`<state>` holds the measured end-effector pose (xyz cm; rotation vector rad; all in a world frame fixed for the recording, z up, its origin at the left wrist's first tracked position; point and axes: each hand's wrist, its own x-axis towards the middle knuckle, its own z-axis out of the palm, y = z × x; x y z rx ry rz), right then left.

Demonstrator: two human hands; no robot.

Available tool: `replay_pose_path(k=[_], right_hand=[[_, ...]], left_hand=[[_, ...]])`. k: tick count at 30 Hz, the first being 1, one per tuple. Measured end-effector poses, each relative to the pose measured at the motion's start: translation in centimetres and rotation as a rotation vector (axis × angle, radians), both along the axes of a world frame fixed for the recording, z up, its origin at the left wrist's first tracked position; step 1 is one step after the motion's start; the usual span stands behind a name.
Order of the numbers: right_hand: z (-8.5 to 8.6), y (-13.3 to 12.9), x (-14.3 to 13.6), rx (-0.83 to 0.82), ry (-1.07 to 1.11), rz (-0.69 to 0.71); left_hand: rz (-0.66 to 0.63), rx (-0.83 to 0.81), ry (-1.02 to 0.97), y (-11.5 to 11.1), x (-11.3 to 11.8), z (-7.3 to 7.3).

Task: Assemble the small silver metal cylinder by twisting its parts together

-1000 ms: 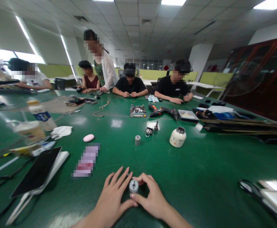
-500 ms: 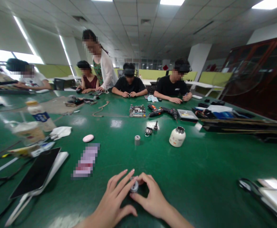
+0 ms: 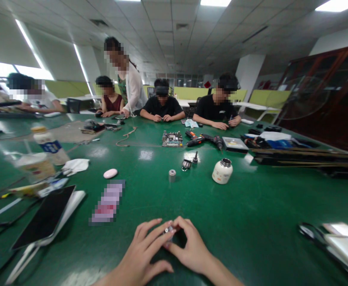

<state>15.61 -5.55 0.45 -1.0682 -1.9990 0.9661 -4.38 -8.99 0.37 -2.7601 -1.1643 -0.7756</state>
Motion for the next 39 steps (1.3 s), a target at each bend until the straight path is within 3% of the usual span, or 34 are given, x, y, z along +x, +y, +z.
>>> replay_pose_path(k=[7,13,17,23,31,35,39], right_hand=[[0.1,-0.1,0.0,0.028,0.001,-0.004],[1.1,-0.2,0.5,0.092,0.184,0.072],[1.7,-0.3,0.9,0.146,0.147,0.078],[3.0,-0.2,0.4,0.105,0.160,-0.100],[3.3,-0.6,-1.1,0.108,0.079,-0.082],[3.8,-0.1,-0.3,0.098,0.100,-0.135],[3.7,2.1,1.5,0.101,0.079,-0.207]], left_hand=[[0.006,-0.053,0.013,0.0,0.2,0.1],[0.036,-0.100,-0.002,-0.2,0.5,0.4],[0.026,-0.113,-0.017,-0.3,0.4,0.4],[-0.014,-0.094,-0.020,-0.2,0.5,0.8],[-0.016,-0.178,0.011,-0.2,0.7,1.6],[-0.014,-0.162,0.021,-0.2,0.6,1.5],[-0.002,-0.155,0.026,-0.1,0.5,1.3]])
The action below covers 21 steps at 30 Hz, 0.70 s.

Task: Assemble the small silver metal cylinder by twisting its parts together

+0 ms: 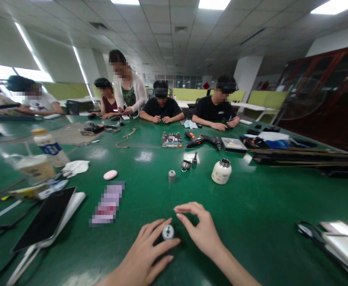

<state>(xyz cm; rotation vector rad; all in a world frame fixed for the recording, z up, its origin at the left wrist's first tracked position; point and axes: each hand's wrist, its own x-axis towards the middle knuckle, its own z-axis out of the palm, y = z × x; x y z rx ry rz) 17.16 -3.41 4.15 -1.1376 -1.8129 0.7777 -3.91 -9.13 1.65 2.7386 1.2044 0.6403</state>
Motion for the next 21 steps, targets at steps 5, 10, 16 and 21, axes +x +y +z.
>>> replay_pose_path(k=[5,10,16,21], right_hand=[[-2.8,2.2,1.4,-0.045,-0.045,-0.022],[-3.6,1.8,1.0,-0.052,-0.008,-0.047],[-0.5,-1.0,-1.0,-0.057,0.092,0.052],[-0.2,-2.8,-2.3,0.005,0.007,0.144]], left_hand=[[-0.002,0.013,0.003,0.0,0.0,-0.1],[0.005,0.005,0.010,0.1,0.0,-0.2],[-0.009,-0.020,0.014,0.2,0.0,0.1],[-0.002,-0.022,0.013,0.1,0.1,0.3]])
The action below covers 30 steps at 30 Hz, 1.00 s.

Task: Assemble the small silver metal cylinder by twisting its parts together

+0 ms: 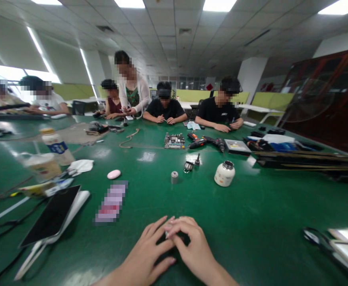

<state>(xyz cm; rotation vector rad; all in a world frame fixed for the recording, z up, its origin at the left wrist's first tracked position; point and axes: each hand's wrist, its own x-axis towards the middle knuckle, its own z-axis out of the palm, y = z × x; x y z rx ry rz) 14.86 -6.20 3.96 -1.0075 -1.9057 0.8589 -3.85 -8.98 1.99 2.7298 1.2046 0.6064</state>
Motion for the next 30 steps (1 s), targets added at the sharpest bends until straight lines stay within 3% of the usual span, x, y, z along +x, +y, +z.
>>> replay_pose_path(k=[5,15,19,23,26,30], right_hand=[[-0.8,0.2,0.1,0.063,0.031,-0.053],[-1.6,0.6,0.1,-0.070,0.053,-0.174],[-2.5,0.3,0.5,-0.144,0.165,0.025],[-2.6,0.1,0.6,-0.228,0.204,0.201],[-2.4,-0.1,0.3,-0.234,0.167,0.238],[-2.3,-0.2,0.0,-0.235,0.056,0.176]], left_hand=[[-0.005,0.042,0.000,0.0,0.0,-0.2],[-0.013,0.033,-0.047,-0.3,0.1,0.1],[0.048,0.108,-0.305,-0.2,-0.2,-0.8],[0.123,0.029,-0.504,0.1,-0.5,-1.5],[0.137,-0.038,-0.568,0.4,-0.6,-1.4],[0.147,-0.083,-0.596,0.7,-0.6,-1.1]])
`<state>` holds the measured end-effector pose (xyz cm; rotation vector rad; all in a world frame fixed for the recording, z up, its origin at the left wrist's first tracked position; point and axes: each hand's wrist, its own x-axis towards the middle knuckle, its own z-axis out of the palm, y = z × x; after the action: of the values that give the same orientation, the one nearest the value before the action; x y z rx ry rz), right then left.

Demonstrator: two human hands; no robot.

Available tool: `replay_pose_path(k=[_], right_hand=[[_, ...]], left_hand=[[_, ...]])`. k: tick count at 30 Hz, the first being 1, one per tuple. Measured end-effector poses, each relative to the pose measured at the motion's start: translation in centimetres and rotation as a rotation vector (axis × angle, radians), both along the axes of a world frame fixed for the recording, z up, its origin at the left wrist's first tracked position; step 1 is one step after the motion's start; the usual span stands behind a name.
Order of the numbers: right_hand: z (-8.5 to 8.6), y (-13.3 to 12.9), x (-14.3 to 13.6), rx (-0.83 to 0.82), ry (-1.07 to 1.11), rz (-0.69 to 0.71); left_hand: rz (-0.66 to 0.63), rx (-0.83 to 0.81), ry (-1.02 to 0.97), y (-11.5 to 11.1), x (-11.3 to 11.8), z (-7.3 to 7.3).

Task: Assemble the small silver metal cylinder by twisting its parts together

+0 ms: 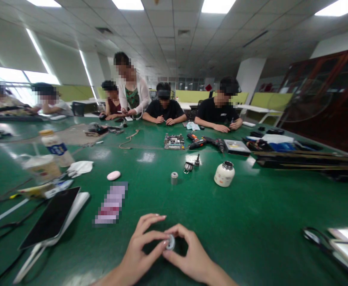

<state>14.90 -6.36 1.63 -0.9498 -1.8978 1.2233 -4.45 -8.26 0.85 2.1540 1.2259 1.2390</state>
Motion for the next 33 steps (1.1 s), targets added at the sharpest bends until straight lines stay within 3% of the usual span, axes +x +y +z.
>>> replay_pose_path(k=[4,7,11,13,16,21,26,33], right_hand=[[-0.3,0.1,0.0,-0.040,-0.012,-0.033],[-0.5,0.1,-0.1,-0.029,-0.023,-0.057],[-0.4,0.1,-0.2,-0.002,-0.057,-0.075],[-0.2,0.0,-0.2,0.006,-0.059,-0.050],[0.1,0.0,-0.2,0.016,-0.052,-0.030],[0.2,0.0,-0.1,0.025,-0.045,-0.019],[0.0,0.0,-0.2,0.033,-0.043,-0.021],[-0.5,0.1,-0.2,0.075,-0.062,-0.055]], left_hand=[[-0.019,-0.046,-0.026,0.2,0.2,0.1],[-0.005,0.007,-0.023,0.3,0.3,0.2],[0.230,0.137,0.047,0.7,0.0,-0.2],[0.371,0.115,0.148,1.1,-0.2,-0.7],[0.444,0.026,0.308,1.4,-0.3,-1.4],[0.445,-0.010,0.385,1.3,-0.1,-1.8],[0.433,0.049,0.303,1.3,-0.2,-1.3],[0.152,0.186,0.082,0.8,-0.3,-0.3]])
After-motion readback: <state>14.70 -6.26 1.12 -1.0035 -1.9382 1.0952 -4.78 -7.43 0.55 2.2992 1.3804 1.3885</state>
